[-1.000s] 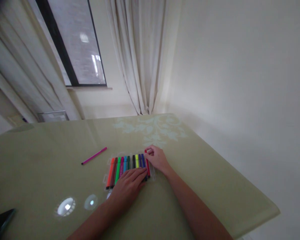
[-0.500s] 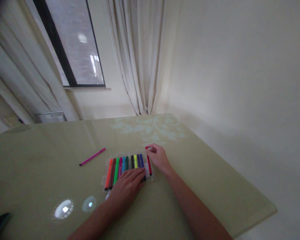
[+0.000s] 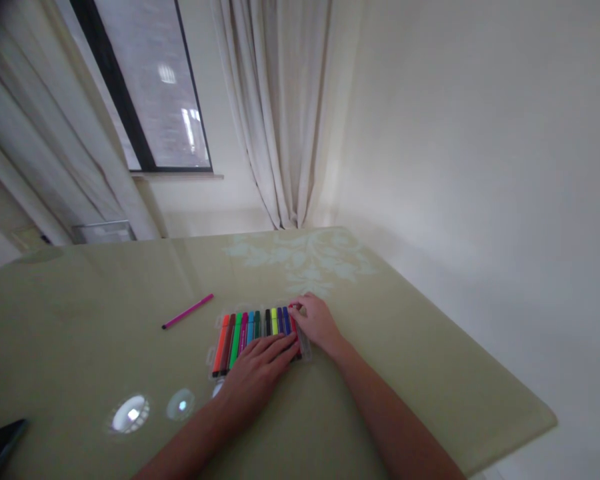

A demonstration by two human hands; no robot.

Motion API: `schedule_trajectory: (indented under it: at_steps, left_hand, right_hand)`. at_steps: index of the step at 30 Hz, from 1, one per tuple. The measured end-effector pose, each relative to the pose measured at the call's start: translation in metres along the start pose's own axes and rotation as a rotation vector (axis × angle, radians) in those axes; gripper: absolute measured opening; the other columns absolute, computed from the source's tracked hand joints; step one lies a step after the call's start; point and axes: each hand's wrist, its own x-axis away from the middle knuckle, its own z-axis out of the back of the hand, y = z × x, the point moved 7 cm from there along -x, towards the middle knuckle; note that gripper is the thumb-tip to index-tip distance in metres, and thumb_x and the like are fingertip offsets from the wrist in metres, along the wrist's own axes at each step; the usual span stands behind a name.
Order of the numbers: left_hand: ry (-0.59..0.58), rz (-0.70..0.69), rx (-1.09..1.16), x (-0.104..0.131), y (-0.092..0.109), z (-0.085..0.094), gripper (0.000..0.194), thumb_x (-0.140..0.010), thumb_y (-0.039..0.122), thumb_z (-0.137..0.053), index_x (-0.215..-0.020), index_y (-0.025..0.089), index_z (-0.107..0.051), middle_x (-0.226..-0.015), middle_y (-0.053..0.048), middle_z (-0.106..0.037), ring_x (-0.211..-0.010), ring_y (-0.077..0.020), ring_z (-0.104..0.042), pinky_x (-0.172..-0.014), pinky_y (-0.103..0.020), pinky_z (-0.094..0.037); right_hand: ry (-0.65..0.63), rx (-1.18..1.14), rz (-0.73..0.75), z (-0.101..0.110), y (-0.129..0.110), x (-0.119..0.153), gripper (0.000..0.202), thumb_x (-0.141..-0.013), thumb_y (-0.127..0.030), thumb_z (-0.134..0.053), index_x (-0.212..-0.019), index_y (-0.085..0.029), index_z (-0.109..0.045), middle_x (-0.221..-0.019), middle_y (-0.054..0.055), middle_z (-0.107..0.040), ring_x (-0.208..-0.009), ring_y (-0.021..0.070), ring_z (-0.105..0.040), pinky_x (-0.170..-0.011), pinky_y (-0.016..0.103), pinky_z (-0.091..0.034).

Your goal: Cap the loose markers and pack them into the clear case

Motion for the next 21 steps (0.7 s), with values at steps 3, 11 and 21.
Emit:
schedule_trajectory:
  at_steps: [3,11,21]
  left_hand:
    - [-0.002,-0.006,0.009,0.0,0.001,0.0,0.053,-0.103,0.015,-0.053,-0.153,0.028,-0.048,-0.154,0.0,-0.059,-0.137,-0.0244,-0.056,-0.109,-0.046,-0.049]
    - [-0.024,0.013,0.023,-0.003,0.001,0.0,0.047,-0.105,0.017,-0.05,-0.15,0.029,-0.052,-0.153,0.001,-0.06,-0.137,-0.0251,-0.055,-0.111,-0.046,-0.046]
    - [0.084,0.007,0.081,-0.002,0.002,0.017,0.038,-0.106,0.026,-0.051,-0.144,0.026,-0.058,-0.142,-0.004,-0.068,-0.127,-0.0235,-0.062,-0.107,-0.042,-0.049]
  right_hand:
    - [0.004,0.014,0.005,0.002,0.003,0.0,0.013,-0.089,-0.021,-0.072,-0.099,-0.02,-0.08,-0.088,0.005,-0.071,-0.077,0.0186,-0.064,-0.077,0.031,-0.049]
    - [-0.04,-0.004,-0.038,-0.006,0.018,-0.002,0.011,-0.087,-0.025,-0.074,-0.093,-0.021,-0.083,-0.077,0.004,-0.072,-0.07,0.0183,-0.06,-0.066,0.029,-0.042]
    - [-0.034,-0.031,-0.045,-0.006,0.02,0.001,0.015,-0.088,-0.03,-0.072,-0.096,-0.022,-0.082,-0.065,-0.001,-0.065,-0.06,0.0158,-0.054,-0.059,0.027,-0.037]
